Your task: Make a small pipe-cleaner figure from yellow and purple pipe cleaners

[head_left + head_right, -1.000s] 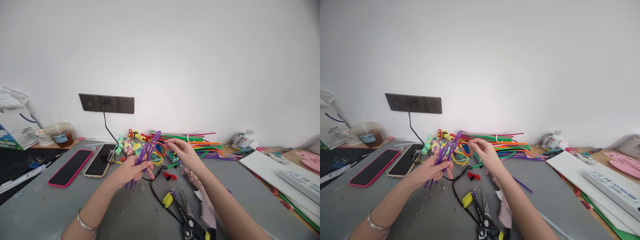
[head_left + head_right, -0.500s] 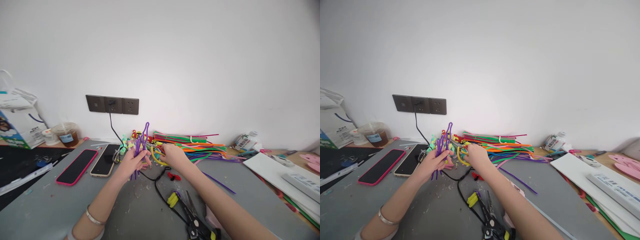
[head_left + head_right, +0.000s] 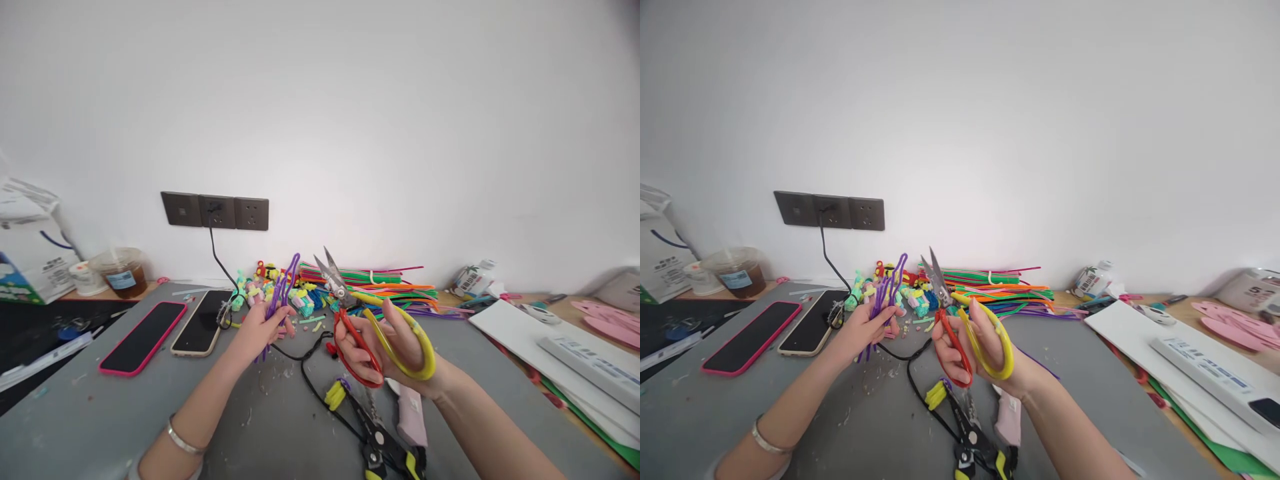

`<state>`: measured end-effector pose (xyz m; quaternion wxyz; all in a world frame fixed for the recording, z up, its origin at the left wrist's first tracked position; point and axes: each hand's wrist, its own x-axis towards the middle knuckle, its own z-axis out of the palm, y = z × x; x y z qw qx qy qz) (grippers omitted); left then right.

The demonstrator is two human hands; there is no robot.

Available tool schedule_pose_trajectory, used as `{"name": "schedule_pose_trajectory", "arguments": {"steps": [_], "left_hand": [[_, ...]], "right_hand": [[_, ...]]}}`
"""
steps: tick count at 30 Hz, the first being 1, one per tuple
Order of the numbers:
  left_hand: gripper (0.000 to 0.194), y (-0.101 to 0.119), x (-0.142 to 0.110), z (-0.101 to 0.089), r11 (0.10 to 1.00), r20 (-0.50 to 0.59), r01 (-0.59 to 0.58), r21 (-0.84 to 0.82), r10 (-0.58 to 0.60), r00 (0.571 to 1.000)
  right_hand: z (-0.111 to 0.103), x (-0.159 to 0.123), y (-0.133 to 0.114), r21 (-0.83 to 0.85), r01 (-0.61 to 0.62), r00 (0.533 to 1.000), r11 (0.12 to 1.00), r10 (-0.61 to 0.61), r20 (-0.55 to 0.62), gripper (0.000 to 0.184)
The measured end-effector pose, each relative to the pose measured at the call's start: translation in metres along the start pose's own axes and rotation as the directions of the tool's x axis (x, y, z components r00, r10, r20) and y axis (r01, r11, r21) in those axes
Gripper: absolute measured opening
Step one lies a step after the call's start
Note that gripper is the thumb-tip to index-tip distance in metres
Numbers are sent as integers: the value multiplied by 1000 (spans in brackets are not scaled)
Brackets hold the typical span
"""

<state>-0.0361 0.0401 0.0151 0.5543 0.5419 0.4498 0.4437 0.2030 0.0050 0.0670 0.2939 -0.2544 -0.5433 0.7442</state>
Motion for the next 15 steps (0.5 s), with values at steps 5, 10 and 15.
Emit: {"name": "schedule_pose_trajectory", "arguments": {"steps": [5,10,15], "left_hand": [[53,-3,2,0,1000,27,-5,6,5,1000],[52,-5,4,-1,998,44,-14,66,11,999],[48,-5,3,1,985,53,-46,166,38,998]], "right_hand": [[5,-1,2,-12,-40,999,999,40,23,70],[4,6,2,-6,-86,996,996,86,4,72],[6,8,-3,15,-108,994,994,108,-13,72]]}}
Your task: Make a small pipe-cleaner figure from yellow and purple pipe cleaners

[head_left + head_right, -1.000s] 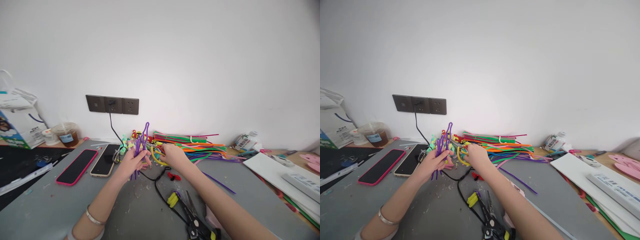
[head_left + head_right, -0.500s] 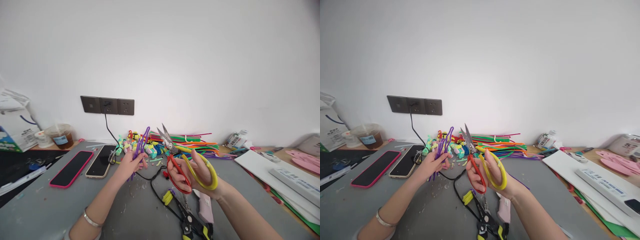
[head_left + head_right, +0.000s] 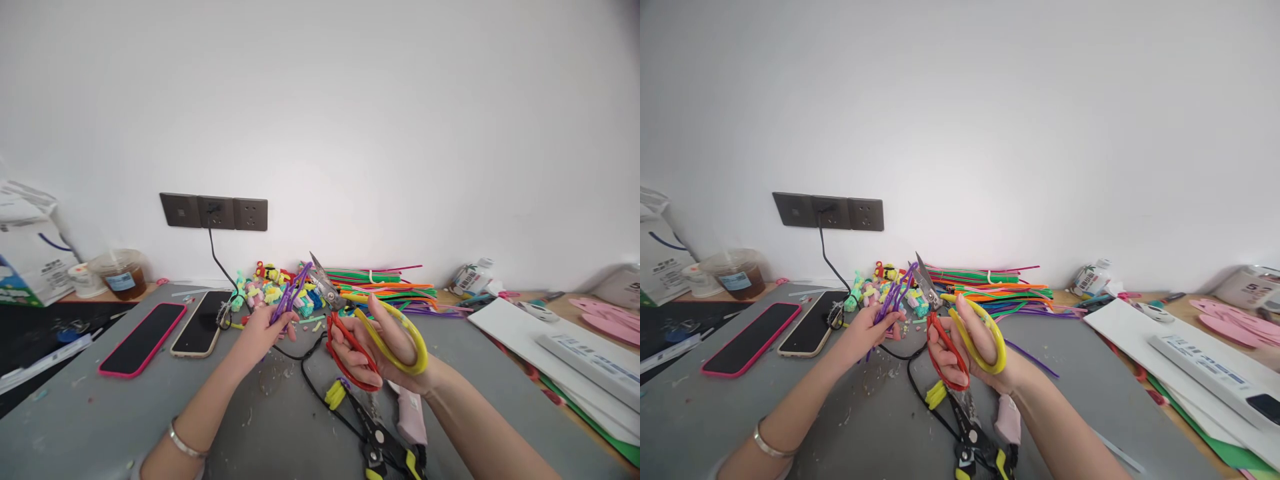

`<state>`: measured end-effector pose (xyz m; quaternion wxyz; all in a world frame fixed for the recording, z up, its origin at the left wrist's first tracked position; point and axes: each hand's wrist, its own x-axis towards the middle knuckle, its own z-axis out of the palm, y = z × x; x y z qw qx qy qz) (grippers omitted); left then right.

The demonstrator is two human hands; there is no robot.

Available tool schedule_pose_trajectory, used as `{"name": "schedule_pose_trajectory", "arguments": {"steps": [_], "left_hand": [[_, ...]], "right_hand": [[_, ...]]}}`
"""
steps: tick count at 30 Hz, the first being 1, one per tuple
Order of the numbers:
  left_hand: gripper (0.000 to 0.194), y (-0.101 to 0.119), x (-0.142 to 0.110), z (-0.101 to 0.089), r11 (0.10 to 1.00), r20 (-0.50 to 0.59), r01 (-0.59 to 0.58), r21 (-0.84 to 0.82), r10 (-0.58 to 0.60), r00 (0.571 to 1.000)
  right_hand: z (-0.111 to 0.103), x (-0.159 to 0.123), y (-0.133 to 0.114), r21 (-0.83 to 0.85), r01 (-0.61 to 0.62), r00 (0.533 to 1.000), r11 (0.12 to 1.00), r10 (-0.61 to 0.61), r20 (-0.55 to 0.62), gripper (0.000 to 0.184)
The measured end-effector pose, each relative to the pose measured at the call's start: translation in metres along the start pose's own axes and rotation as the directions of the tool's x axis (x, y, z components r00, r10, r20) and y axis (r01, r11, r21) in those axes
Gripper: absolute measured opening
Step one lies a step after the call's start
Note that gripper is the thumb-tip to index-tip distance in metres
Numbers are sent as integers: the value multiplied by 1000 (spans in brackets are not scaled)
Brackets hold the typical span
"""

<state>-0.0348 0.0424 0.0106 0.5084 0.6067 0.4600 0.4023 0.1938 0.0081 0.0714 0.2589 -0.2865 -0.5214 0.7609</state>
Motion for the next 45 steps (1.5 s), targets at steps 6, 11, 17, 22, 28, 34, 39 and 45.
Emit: {"name": "schedule_pose_trajectory", "arguments": {"steps": [6,11,17,22,28,34,39,45], "left_hand": [[48,1,-2,-1,994,-9,-32,107,33,999],[45,0,-2,-4,987,-9,-80,140,82,997],[38,-1,-2,-4,985,-10,-94,146,96,995],[37,-3,-2,-5,971,9,-125,202,126,992],[35,-3,-2,-3,968,-14,-122,219,128,992],[40,0,0,-2,994,-154,-36,-107,19,988],[40,6,-1,-3,963,-180,-51,-263,3,984],[39,12,-3,-1,922,-219,-88,-377,3,976]], "right_hand": [[6,-3,-11,-18,12,996,1000,-13,-87,68],[4,-3,-11,-9,-15,990,1000,14,-142,67],[0,-1,-7,44,-83,977,996,90,-193,59],[4,0,-6,-20,-52,978,998,46,-206,55],[-7,-2,-22,-63,88,949,994,-103,-298,56],[-28,16,-16,-328,83,915,941,-202,-348,56],[-31,42,-8,-792,-125,859,597,-335,-388,44],[-32,90,-5,-920,-309,825,243,-412,-386,14]]}}
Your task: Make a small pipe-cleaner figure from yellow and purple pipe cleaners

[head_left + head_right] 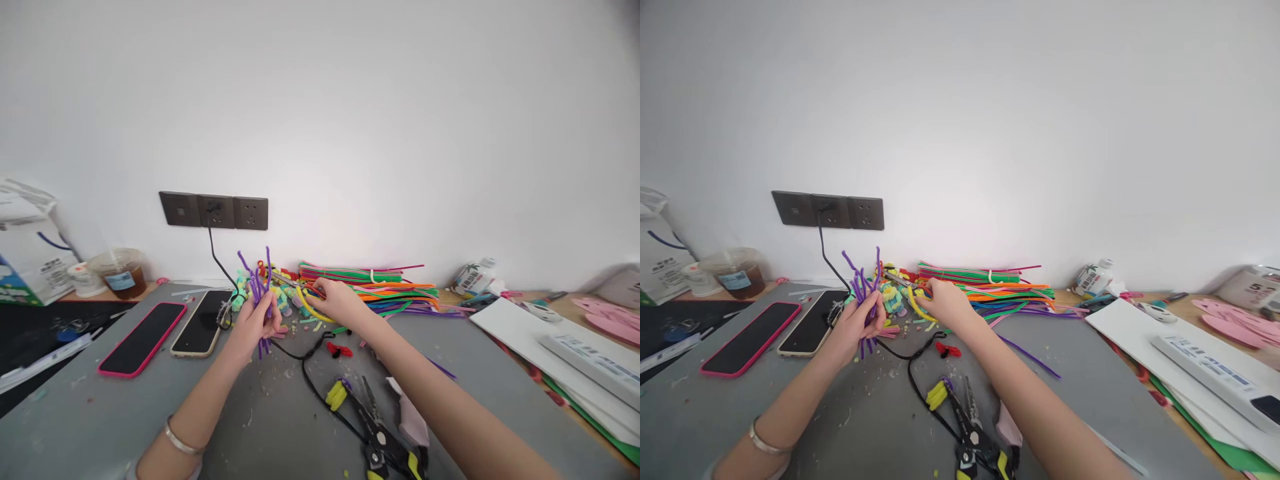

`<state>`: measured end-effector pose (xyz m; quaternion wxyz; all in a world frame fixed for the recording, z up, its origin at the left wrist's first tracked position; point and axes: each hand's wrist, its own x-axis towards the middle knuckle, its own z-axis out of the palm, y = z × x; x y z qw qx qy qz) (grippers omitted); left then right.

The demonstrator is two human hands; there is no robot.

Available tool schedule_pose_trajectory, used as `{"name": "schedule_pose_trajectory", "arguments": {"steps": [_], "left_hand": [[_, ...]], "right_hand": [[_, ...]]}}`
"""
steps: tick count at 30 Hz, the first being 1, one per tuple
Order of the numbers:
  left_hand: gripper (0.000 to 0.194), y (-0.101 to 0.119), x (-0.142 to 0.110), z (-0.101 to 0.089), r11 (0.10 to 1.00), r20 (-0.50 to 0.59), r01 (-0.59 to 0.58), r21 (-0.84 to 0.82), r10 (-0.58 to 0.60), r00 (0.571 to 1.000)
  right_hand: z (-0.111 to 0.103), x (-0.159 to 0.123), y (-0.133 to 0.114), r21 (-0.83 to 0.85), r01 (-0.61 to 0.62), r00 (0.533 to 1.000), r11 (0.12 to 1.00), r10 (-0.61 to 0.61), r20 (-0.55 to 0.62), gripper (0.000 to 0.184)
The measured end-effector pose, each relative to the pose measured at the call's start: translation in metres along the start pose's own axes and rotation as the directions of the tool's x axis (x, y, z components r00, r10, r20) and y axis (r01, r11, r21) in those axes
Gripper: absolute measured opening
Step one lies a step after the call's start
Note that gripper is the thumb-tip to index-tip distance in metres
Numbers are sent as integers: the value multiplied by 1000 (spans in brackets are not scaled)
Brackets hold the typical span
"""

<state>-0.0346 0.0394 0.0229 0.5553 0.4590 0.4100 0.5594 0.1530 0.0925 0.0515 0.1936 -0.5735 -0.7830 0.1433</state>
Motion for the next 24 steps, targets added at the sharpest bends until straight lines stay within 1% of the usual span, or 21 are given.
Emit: {"name": "schedule_pose_trajectory", "arguments": {"steps": [4,6,7,9,10,11,12,14,15,16,19,21,22,24], "left_hand": [[40,7,-5,4,996,47,62,-71,-59,997],[40,9,-7,7,990,90,97,-104,-88,992],[39,9,-8,8,987,113,110,-117,-97,989],[38,9,-10,10,983,154,128,-129,-108,982],[36,8,-11,11,982,175,135,-128,-112,978],[35,8,-11,11,982,199,142,-124,-115,973],[34,7,-12,12,981,228,151,-120,-121,966],[32,7,-12,12,978,296,178,-113,-138,945],[32,7,-13,11,974,333,196,-114,-148,931],[33,8,-13,11,969,372,220,-115,-163,914],[35,11,-15,8,947,480,301,-110,-214,851],[37,12,-16,6,937,523,337,-92,-242,817],[37,11,-17,6,936,531,344,-76,-254,808],[38,10,-17,6,940,520,338,-42,-268,811]], "right_hand": [[17,16,-2,74,37,999,997,-39,22,12],[18,18,-5,139,53,998,989,-55,10,7],[17,17,-8,180,65,998,982,-67,6,7],[11,13,-15,274,96,994,957,-106,22,25],[8,10,-19,355,108,990,929,-133,46,36],[5,8,-23,462,110,984,880,-164,77,44],[2,5,-26,592,93,974,800,-196,112,48],[-3,0,-31,783,24,950,621,-258,176,46],[-4,-2,-32,837,-17,938,547,-281,202,43],[-6,-4,-32,862,-48,929,504,-294,224,41],[-10,-9,-30,893,-123,913,432,-303,272,38],[-12,-12,-26,895,-158,904,416,-303,300,38],[-13,-13,-24,893,-168,901,418,-303,311,37],[-17,-16,-19,892,-153,911,425,-288,294,35]]}}
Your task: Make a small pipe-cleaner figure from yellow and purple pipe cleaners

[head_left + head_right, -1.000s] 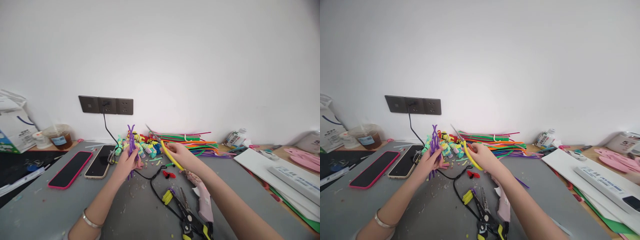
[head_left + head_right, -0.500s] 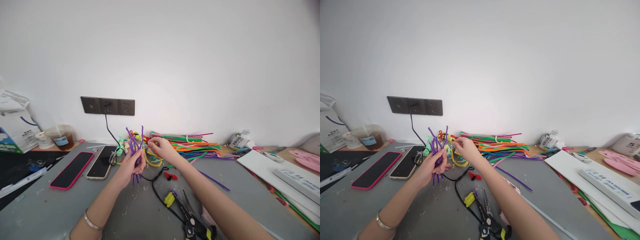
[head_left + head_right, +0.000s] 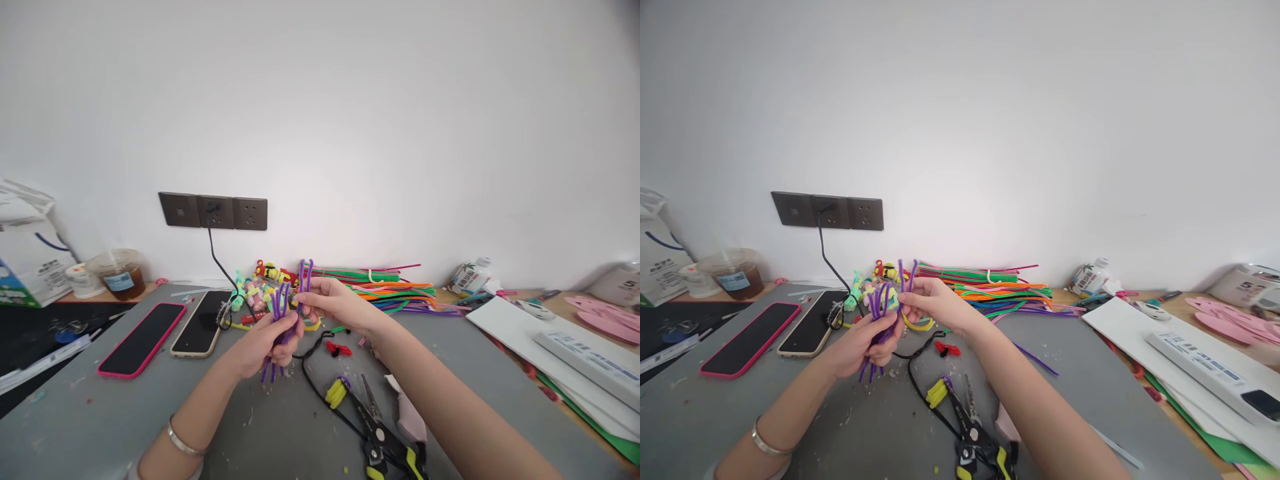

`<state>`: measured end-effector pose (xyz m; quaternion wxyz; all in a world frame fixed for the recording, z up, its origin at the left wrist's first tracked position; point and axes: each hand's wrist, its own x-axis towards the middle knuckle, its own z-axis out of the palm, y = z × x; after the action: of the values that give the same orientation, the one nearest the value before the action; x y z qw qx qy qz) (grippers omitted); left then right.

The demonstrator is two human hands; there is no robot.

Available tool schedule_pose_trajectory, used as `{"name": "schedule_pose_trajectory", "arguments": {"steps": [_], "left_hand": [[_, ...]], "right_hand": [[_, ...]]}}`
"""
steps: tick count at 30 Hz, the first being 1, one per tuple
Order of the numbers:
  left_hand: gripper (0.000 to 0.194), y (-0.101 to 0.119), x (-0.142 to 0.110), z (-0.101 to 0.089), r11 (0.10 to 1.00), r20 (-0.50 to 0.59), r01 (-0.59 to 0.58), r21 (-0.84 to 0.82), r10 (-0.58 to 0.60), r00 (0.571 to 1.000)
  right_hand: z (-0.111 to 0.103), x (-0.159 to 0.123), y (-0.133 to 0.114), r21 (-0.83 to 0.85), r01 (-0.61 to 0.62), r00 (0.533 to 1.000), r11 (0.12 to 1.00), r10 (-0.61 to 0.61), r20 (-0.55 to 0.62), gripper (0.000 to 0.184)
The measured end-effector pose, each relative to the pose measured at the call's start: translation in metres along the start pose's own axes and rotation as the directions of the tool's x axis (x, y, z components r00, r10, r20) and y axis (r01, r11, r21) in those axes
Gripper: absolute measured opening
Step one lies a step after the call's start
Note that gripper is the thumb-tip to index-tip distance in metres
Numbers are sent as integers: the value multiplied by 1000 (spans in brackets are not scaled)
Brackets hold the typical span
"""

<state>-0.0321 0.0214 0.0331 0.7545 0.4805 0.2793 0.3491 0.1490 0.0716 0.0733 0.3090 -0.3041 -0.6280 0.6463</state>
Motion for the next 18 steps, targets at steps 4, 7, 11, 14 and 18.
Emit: {"name": "schedule_pose_trajectory", "arguments": {"steps": [4,7,11,14,18], "left_hand": [[47,-1,6,-1,996,-210,-80,42,87,974],[53,-1,11,-2,980,-363,-191,57,199,910],[54,-7,15,-3,967,-386,-243,80,254,887],[52,-15,18,-2,969,-422,-226,105,249,872],[43,-23,20,1,967,-561,-240,82,244,791]], "right_hand": [[-7,-11,-6,-121,47,990,992,-62,-123,33],[-1,-18,-9,-255,-37,997,966,18,-76,29],[26,-18,-1,-485,-136,990,864,103,-93,16],[49,-14,10,-750,-109,985,653,-32,-171,13],[67,-13,20,-897,-203,967,393,-65,-247,19]]}}
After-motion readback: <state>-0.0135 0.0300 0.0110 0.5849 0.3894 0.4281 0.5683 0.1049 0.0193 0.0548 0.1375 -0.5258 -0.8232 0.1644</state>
